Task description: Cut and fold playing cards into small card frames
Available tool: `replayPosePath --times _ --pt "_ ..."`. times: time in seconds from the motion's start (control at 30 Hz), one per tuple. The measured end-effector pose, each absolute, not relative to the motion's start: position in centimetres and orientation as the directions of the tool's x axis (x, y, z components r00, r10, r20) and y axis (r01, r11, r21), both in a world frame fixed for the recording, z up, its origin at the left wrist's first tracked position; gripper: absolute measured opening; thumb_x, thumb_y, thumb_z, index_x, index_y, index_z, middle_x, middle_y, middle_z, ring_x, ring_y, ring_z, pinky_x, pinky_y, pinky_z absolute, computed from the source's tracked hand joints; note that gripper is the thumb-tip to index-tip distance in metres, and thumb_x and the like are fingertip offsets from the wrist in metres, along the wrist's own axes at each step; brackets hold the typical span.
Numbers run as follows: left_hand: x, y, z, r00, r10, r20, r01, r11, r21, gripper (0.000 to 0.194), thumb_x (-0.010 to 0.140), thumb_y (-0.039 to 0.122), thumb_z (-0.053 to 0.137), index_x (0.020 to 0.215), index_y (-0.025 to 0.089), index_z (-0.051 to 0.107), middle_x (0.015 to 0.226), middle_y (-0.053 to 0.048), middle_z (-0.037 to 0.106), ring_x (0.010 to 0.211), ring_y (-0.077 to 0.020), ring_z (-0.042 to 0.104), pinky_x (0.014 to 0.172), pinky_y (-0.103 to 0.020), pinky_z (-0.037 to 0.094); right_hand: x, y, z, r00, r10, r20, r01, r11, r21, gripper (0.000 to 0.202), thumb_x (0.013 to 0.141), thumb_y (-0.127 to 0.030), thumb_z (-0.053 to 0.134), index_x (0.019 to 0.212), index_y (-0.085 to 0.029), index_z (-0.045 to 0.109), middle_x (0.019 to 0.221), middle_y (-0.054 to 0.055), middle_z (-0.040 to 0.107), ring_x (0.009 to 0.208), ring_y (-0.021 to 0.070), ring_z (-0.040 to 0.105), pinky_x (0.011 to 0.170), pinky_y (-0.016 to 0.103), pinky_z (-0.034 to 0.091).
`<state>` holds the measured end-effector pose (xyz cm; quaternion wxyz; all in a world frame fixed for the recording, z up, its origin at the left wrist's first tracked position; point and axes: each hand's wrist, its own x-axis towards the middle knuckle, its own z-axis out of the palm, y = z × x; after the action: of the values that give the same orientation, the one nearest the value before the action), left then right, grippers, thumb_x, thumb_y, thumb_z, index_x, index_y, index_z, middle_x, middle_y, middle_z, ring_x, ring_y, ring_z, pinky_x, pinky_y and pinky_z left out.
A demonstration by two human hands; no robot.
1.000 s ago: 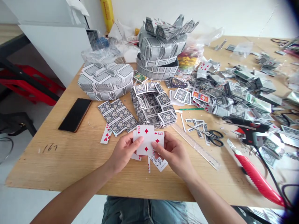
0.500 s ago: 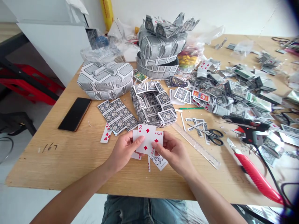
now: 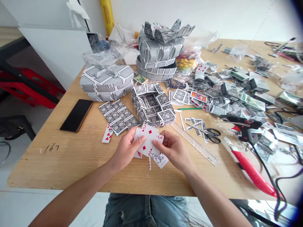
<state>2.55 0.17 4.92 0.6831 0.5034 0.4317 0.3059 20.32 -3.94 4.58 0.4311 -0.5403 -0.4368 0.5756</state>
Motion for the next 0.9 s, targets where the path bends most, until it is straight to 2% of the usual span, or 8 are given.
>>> replayPosePath --times 0.2,0.27,0.33,0.43,0.53,0.67,0.8,0.9 --pt "2.5 -0.1 3.5 0.582 0.774 -0.25 0.216 0.149 0.965 0.037 0.09 0.049 0.057 0.113 0.02 0.056 0.077 0.001 0.062 0.06 -0.0112 0.056 0.044 -0.017 0.044 21.3 -5.9 4.6 -0.046 0.966 -0.253 0.108 -0.247 -0.963 0.034 0.083 -0.051 0.064 0.081 -0.017 0.059 0.074 0.003 0.065 0.062 0.0129 0.057 0.053 0.024 0.043" --pt "2.9 -0.3 3.0 0.606 0.762 -0.228 0.223 0.112 0.968 0.04 0.092 0.047 0.056 0.122 0.021 0.051 0.09 -0.002 0.066 0.067 -0.0131 0.061 0.048 -0.019 0.047 21.8 -6.9 4.6 0.019 0.966 -0.257 0.09 -0.257 -0.962 0.036 0.082 -0.052 0.065 0.075 -0.018 0.058 0.068 0.001 0.062 0.058 0.0116 0.054 0.051 0.023 0.041" --pt "3.4 -0.8 2.7 0.564 0.821 -0.087 0.261 -0.077 0.962 0.045 0.092 0.042 0.059 0.131 0.023 0.045 0.112 -0.007 0.064 0.086 -0.0173 0.066 0.061 -0.024 0.055 22.6 -7.8 4.6 0.115 0.957 -0.265 0.049 -0.272 -0.961 0.038 0.079 -0.054 0.068 0.071 -0.018 0.056 0.062 0.0 0.059 0.054 0.01 0.05 0.048 0.022 0.037" --pt "4.5 -1.9 2.8 0.552 0.785 0.283 0.406 -0.549 0.73 0.043 0.091 0.031 0.062 0.13 0.022 0.047 0.125 -0.011 0.058 0.114 -0.0233 0.059 0.09 -0.037 0.055 24.2 -9.3 4.3 0.283 0.909 -0.305 -0.006 -0.316 -0.949 0.042 0.074 -0.057 0.07 0.068 -0.019 0.055 0.056 -0.002 0.056 0.045 0.0078 0.043 0.04 0.021 0.029" --pt "6.1 -3.3 3.0 0.731 0.535 0.423 0.374 -0.833 0.407 0.029 0.092 0.023 0.059 0.12 0.018 0.056 0.115 -0.01 0.062 0.109 -0.0225 0.06 0.095 -0.038 0.053 25.5 -10.9 3.5 0.4 0.847 -0.349 -0.054 -0.359 -0.932 0.045 0.071 -0.06 0.072 0.068 -0.019 0.055 0.051 -0.003 0.055 0.04 0.0068 0.037 0.037 0.021 0.023" --pt "9.3 -4.5 2.3 0.837 0.308 0.452 0.252 -0.951 0.182 0.022 0.094 0.018 0.053 0.115 0.01 0.057 0.108 -0.012 0.067 0.104 -0.0221 0.065 0.088 -0.032 0.056 26.2 -12.4 2.1 0.481 0.791 -0.378 -0.117 -0.37 -0.922 0.046 0.068 -0.061 0.073 0.068 -0.019 0.055 0.052 -0.002 0.058 0.038 0.0083 0.04 0.037 0.022 0.024" --pt "11.5 -4.8 1.1 0.861 0.255 0.441 0.263 -0.964 0.044 0.018 0.094 0.01 0.046 0.106 0.01 0.059 0.102 -0.012 0.07 0.097 -0.021 0.069 0.075 -0.028 0.058 26.4 -12.8 1.2 0.532 0.769 -0.355 -0.082 -0.371 -0.925 0.045 0.069 -0.062 0.07 0.067 -0.02 0.053 0.053 0.0 0.059 0.043 0.0125 0.049 0.042 0.024 0.032" --pt "11.9 -4.9 0.6 0.869 0.213 0.447 0.242 -0.97 -0.007 0.015 0.092 0.008 0.046 0.097 0.01 0.061 0.098 -0.013 0.072 0.094 -0.0214 0.07 0.068 -0.026 0.057 26.9 -12.8 0.9 0.532 0.769 -0.354 0.042 -0.442 -0.896 0.041 0.075 -0.059 0.063 0.066 -0.02 0.052 0.052 0.0 0.058 0.046 0.0146 0.052 0.046 0.026 0.035"
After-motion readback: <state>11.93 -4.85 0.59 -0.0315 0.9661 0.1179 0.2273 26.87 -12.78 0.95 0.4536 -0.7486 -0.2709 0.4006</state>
